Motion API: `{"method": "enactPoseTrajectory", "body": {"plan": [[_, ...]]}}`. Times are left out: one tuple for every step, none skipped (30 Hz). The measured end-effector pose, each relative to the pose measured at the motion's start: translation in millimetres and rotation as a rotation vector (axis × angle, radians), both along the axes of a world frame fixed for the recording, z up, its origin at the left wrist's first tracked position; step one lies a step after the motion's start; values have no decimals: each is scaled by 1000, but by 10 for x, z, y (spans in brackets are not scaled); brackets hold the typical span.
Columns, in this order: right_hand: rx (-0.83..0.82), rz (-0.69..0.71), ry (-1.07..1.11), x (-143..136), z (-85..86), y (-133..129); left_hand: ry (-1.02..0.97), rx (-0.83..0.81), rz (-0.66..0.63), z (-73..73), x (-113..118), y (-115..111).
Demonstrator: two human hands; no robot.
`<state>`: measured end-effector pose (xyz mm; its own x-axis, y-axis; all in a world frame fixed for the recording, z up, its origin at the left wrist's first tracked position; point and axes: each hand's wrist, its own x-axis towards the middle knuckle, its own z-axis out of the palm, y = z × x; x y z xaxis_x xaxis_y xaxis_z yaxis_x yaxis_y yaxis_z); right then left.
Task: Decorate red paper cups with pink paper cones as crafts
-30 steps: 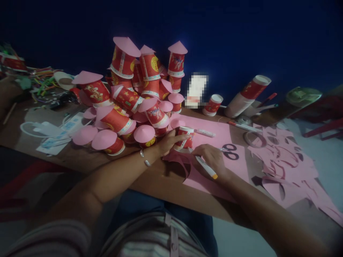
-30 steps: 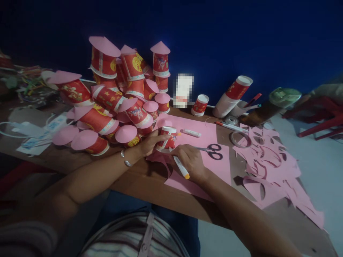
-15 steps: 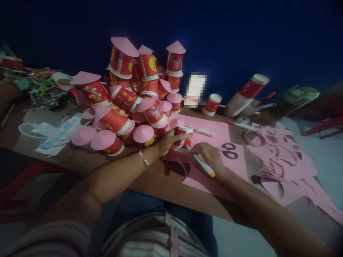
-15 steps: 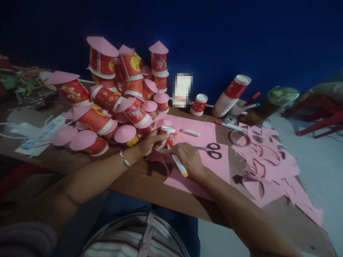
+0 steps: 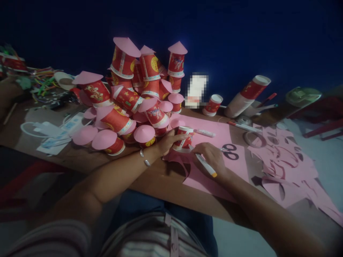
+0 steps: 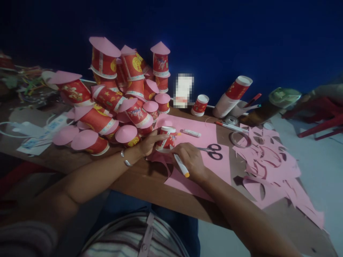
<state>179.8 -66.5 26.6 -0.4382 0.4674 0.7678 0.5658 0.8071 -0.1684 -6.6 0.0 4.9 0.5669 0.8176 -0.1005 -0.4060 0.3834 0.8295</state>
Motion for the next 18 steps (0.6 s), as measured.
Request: {"method": "enactPoseTrajectory", "body": {"plan": [[-1,2,3,-1,-5,0,1,-2,-4,-7,-2,3],[-2,6,6,-2,-11,0,3,-6,-5,-13,-3,6],[0,8,8,-3,-15,1,6,-12,-5,-17,-4,8],[3,8,10,-5,-19,1,6,-20,-5,-19,-5,10],[6,8,9,-6,-22,2,6,-31,-5,-17,-5,12],[10,6,8,-8,-24,1,6,-40,0,-14,-5,13],[11,4,6,-10,-25,1,9,-46,4,-9,-5,13],[9,4,4,-11,-25,0,11,-47,9,-3,-4,13],[6,6,4,-12,-26,-1,12,-44,11,2,-2,12],[2,11,5,-13,-27,-3,11,-40,15,6,-1,11],[2,16,10,-13,-28,-5,11,-37,20,8,1,10],[0,18,12,-13,-29,-7,8,-34,24,9,2,8],[-5,18,11,-12,-31,-9,3,-36,27,8,4,7],[-8,18,9,-12,-33,-11,-2,-39,31,6,6,6],[-10,17,6,-12,-34,-12,-5,-43,34,4,8,6],[-12,17,4,-12,-35,-13,-7,-46,34,2,9,6],[-13,19,3,-12,-35,-14,-8,-47,31,0,10,6],[-13,21,5,-13,-35,-13,-11,-47,30,-1,11,7]]}}
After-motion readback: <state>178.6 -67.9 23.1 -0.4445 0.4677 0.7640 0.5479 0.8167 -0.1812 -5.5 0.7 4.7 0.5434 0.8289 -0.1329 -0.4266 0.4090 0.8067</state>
